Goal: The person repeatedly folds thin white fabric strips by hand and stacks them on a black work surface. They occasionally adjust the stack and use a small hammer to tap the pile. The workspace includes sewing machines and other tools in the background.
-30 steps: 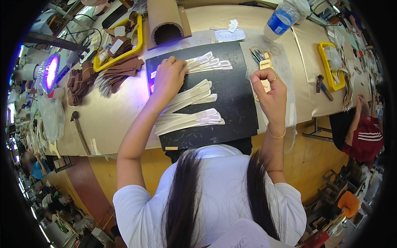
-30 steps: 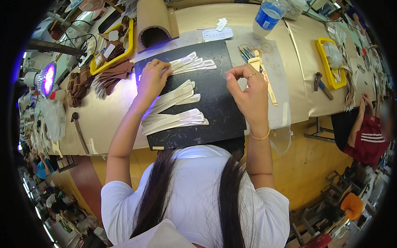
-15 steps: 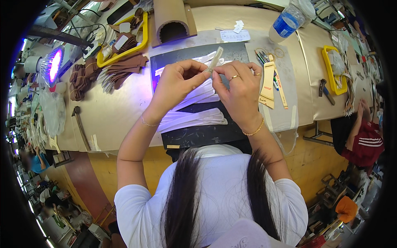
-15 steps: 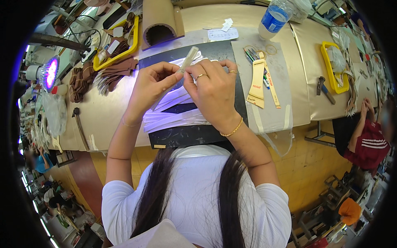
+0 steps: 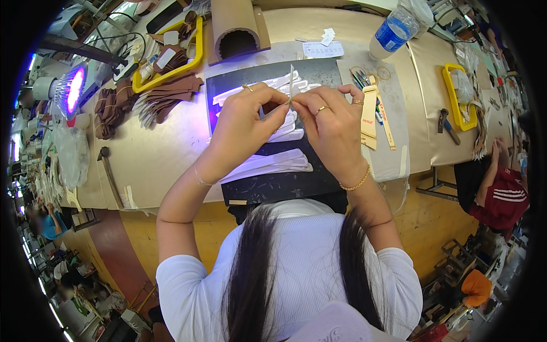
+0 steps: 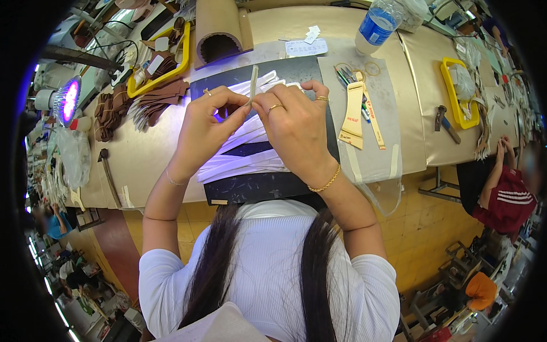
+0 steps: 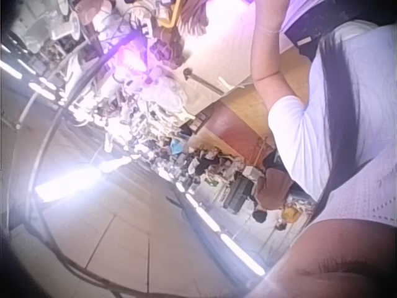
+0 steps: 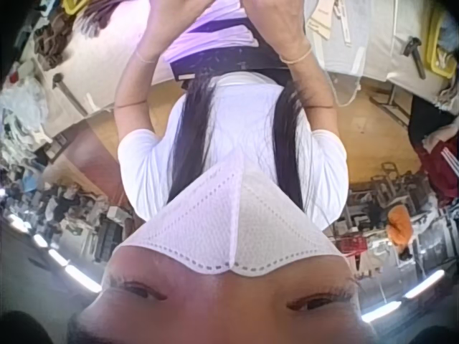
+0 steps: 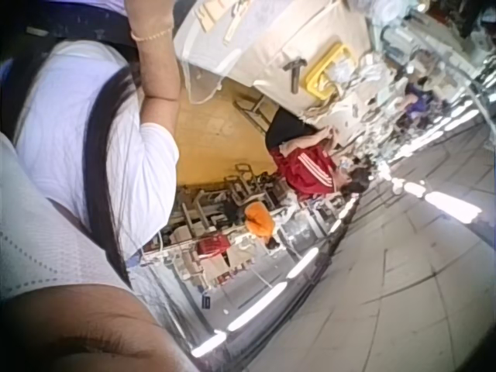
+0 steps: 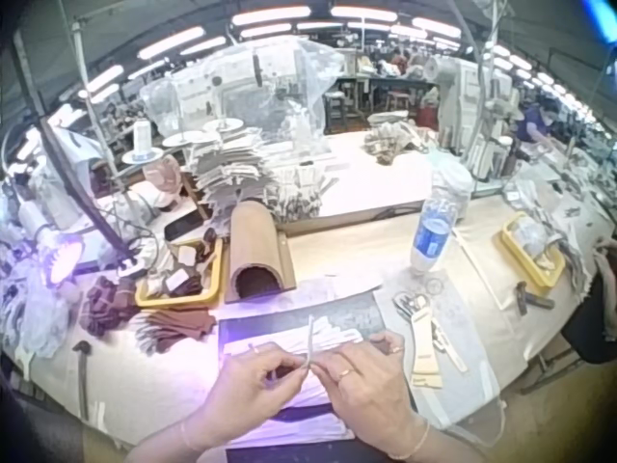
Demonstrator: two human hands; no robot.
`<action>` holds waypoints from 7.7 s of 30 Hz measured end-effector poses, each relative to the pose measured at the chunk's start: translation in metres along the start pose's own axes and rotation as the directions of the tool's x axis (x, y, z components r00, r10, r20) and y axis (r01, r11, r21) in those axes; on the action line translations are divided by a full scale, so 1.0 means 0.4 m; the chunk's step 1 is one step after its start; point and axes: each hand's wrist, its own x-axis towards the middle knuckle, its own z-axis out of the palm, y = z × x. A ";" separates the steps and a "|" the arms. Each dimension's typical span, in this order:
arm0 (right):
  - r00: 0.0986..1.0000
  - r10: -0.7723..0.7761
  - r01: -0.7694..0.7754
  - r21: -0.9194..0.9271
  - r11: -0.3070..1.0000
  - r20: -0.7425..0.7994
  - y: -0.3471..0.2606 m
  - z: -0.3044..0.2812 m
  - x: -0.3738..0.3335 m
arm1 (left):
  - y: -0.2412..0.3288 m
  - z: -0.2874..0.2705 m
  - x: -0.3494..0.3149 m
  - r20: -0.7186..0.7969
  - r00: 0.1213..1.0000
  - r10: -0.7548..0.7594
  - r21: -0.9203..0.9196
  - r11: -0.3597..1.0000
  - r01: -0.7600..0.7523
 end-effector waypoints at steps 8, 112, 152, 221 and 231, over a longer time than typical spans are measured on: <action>0.994 -0.076 0.078 -0.026 0.997 0.083 0.008 -0.012 0.007 | -0.005 0.003 -0.005 0.024 0.994 0.111 0.141 0.983 -0.113; 0.995 0.082 -0.086 0.070 0.994 0.065 0.050 -0.011 -0.019 | -0.002 0.007 0.035 0.184 0.983 0.003 0.017 1.000 -0.006; 0.969 0.201 -0.237 0.301 0.924 0.144 0.053 -0.037 -0.035 | -0.002 -0.014 0.008 0.281 0.933 -0.224 -0.148 0.951 0.273; 0.997 0.011 0.000 0.150 0.989 -0.073 -0.020 -0.095 0.027 | 0.058 -0.001 -0.007 -0.061 0.997 0.036 -0.357 0.932 -0.055; 0.999 0.000 0.003 0.072 0.997 -0.039 -0.019 -0.100 0.029 | 0.069 0.008 -0.006 -0.110 0.898 0.427 0.064 0.904 -0.422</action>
